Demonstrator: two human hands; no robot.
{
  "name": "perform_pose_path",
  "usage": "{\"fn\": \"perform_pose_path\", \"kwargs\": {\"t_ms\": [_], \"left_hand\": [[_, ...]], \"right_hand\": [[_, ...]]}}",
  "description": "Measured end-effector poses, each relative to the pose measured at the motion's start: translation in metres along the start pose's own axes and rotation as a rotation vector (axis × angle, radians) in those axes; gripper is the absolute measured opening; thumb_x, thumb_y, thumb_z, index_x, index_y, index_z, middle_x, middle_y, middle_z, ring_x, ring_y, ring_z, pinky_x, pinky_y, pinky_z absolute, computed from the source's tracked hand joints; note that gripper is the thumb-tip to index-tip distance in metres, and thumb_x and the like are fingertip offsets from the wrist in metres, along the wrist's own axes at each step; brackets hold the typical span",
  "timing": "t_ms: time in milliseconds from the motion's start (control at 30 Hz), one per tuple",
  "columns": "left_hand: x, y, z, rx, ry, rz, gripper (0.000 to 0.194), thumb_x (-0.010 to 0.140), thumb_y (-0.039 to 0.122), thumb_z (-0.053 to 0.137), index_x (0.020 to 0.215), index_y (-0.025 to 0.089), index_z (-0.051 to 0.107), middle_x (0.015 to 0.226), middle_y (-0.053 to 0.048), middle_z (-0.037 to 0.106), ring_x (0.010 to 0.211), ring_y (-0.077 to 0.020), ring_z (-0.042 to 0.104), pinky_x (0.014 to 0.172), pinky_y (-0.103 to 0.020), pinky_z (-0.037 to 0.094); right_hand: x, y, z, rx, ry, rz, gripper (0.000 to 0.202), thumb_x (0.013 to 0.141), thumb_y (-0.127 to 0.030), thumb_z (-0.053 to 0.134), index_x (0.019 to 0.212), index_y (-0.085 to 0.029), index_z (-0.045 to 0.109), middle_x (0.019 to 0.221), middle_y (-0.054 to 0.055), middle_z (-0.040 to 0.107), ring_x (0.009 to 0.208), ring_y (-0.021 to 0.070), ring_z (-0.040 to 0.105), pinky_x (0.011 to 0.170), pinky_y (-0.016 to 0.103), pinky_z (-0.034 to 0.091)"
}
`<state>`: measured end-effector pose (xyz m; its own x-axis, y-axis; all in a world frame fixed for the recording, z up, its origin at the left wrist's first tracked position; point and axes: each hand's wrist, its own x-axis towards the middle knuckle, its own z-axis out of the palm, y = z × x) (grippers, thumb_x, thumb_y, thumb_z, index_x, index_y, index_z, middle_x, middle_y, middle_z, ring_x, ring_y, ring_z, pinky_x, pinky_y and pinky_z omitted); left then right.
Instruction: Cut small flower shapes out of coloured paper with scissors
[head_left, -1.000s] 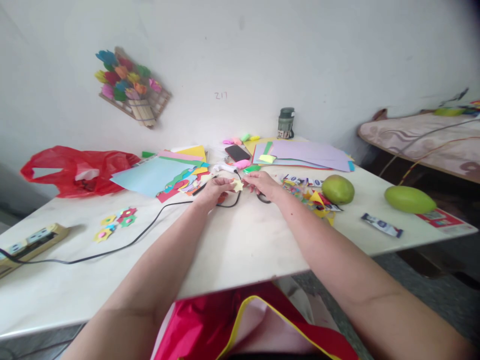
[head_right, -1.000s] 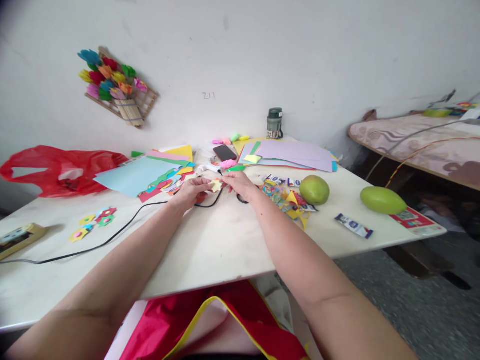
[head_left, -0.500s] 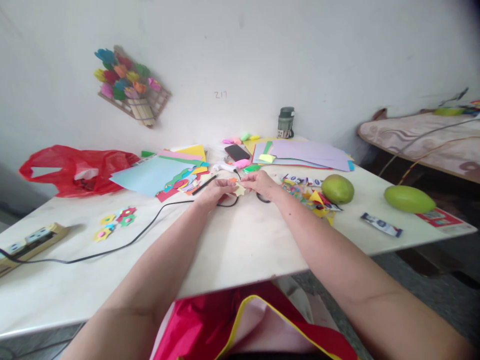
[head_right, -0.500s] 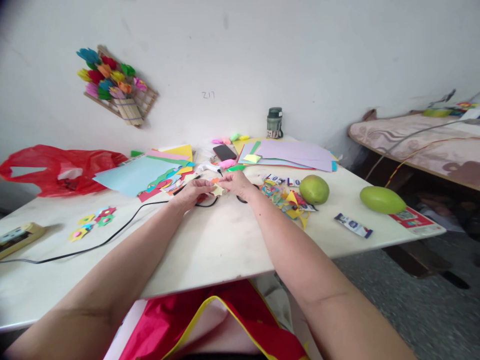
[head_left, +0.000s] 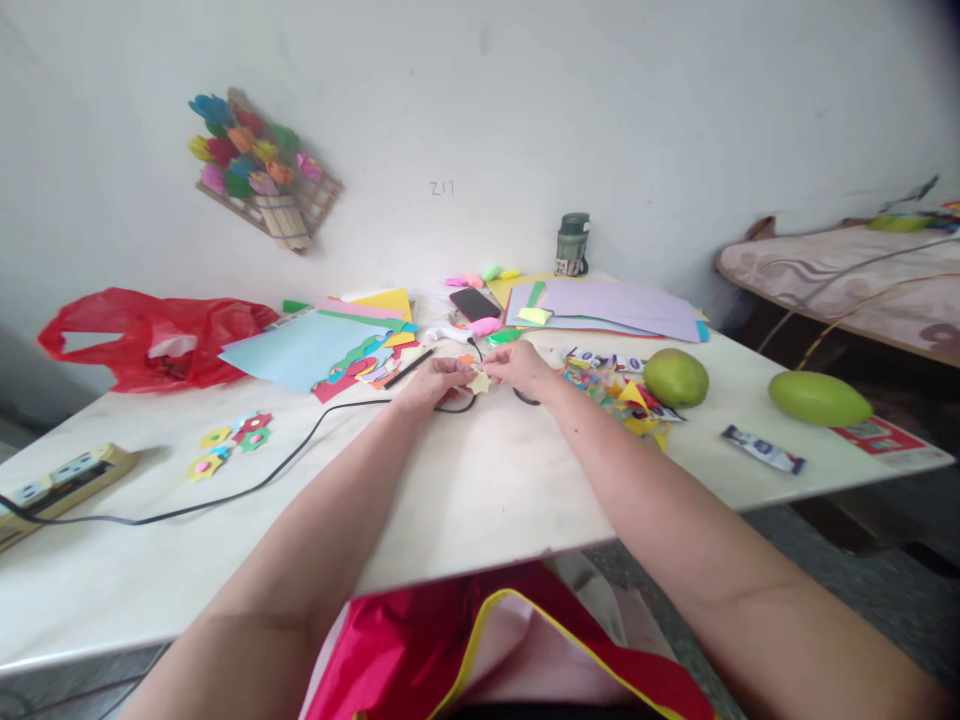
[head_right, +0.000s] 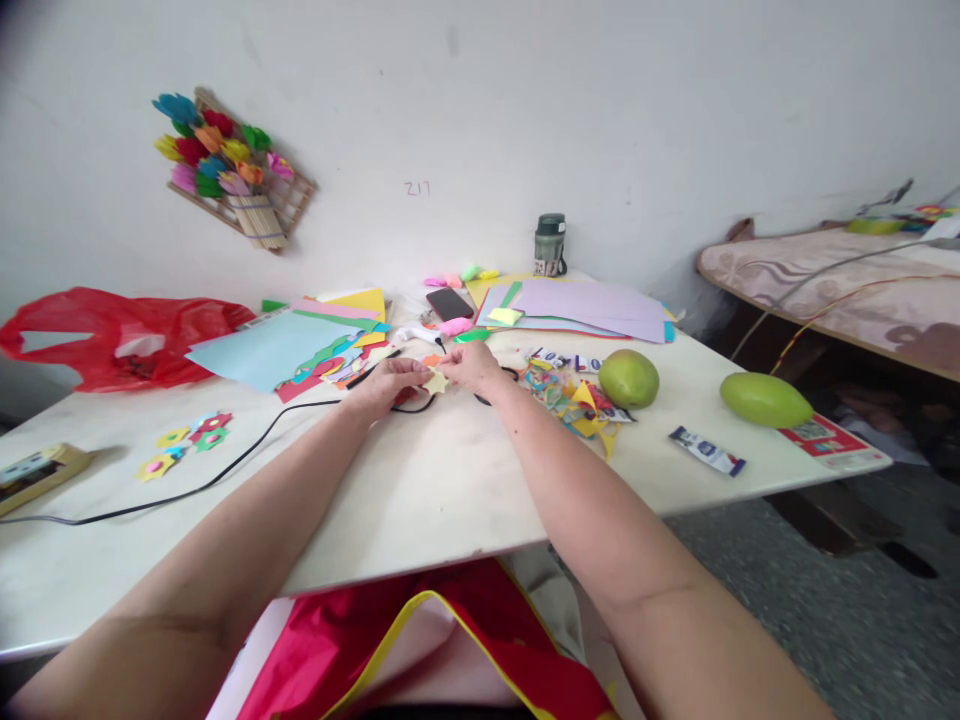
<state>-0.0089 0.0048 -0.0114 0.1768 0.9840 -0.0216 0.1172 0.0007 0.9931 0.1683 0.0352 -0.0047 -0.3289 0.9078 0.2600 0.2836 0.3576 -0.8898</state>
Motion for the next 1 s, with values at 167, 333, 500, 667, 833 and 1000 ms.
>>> {"fn": "perform_pose_path", "kwargs": {"t_ms": [167,333,500,667,833,1000], "left_hand": [[-0.001,0.000,0.000,-0.034,0.010,-0.012,0.028,0.061,0.037,0.076,0.072,0.014,0.065,0.060,-0.002,0.064,0.045,-0.0065,0.049,0.042,-0.018,0.030],[-0.001,0.001,0.000,-0.058,0.011,-0.021,0.028,0.062,0.036,0.075,0.075,0.014,0.064,0.064,-0.003,0.066,0.047,-0.0069,0.051,0.042,-0.018,0.029],[-0.003,0.003,0.001,-0.113,-0.023,-0.011,0.027,0.060,0.032,0.076,0.076,0.014,0.064,0.071,-0.005,0.069,0.060,-0.0102,0.061,0.047,-0.017,0.035],[-0.004,0.004,0.002,-0.120,-0.019,-0.014,0.030,0.058,0.031,0.078,0.078,0.013,0.065,0.073,-0.006,0.070,0.066,-0.0133,0.064,0.050,-0.018,0.038],[-0.003,0.005,0.002,-0.132,-0.006,0.000,0.036,0.056,0.030,0.078,0.084,0.013,0.065,0.073,-0.006,0.070,0.064,-0.0132,0.064,0.049,-0.018,0.038],[-0.004,0.006,0.005,-0.117,0.000,0.003,0.042,0.055,0.027,0.078,0.092,0.013,0.064,0.070,-0.005,0.069,0.063,-0.0136,0.063,0.049,-0.019,0.039]], "right_hand": [[0.003,-0.001,-0.004,-0.097,0.098,0.024,0.009,0.069,-0.013,0.061,0.064,-0.014,0.069,0.061,0.001,0.067,0.052,0.0120,0.059,0.054,0.022,0.045],[-0.001,-0.008,-0.011,-0.371,0.200,0.134,0.015,0.074,-0.023,0.059,0.069,-0.017,0.071,0.069,0.003,0.070,0.064,0.0162,0.064,0.059,0.024,0.045],[-0.004,-0.010,-0.015,-0.549,0.276,0.176,0.019,0.074,-0.024,0.058,0.085,-0.020,0.074,0.088,0.005,0.072,0.086,0.0220,0.064,0.070,0.028,0.045],[0.003,0.002,-0.014,-0.358,0.209,0.076,0.027,0.075,-0.018,0.057,0.097,-0.020,0.072,0.094,0.003,0.072,0.085,0.0181,0.063,0.073,0.026,0.045],[0.000,-0.002,-0.013,-0.100,0.004,0.071,0.019,0.075,-0.023,0.056,0.064,-0.013,0.067,0.063,0.002,0.064,0.061,0.0135,0.056,0.061,0.025,0.040],[-0.005,-0.008,-0.011,-0.017,-0.076,0.067,0.010,0.065,-0.021,0.060,0.058,-0.014,0.063,0.052,-0.003,0.053,0.053,0.0100,0.044,0.056,0.024,0.034]]}}
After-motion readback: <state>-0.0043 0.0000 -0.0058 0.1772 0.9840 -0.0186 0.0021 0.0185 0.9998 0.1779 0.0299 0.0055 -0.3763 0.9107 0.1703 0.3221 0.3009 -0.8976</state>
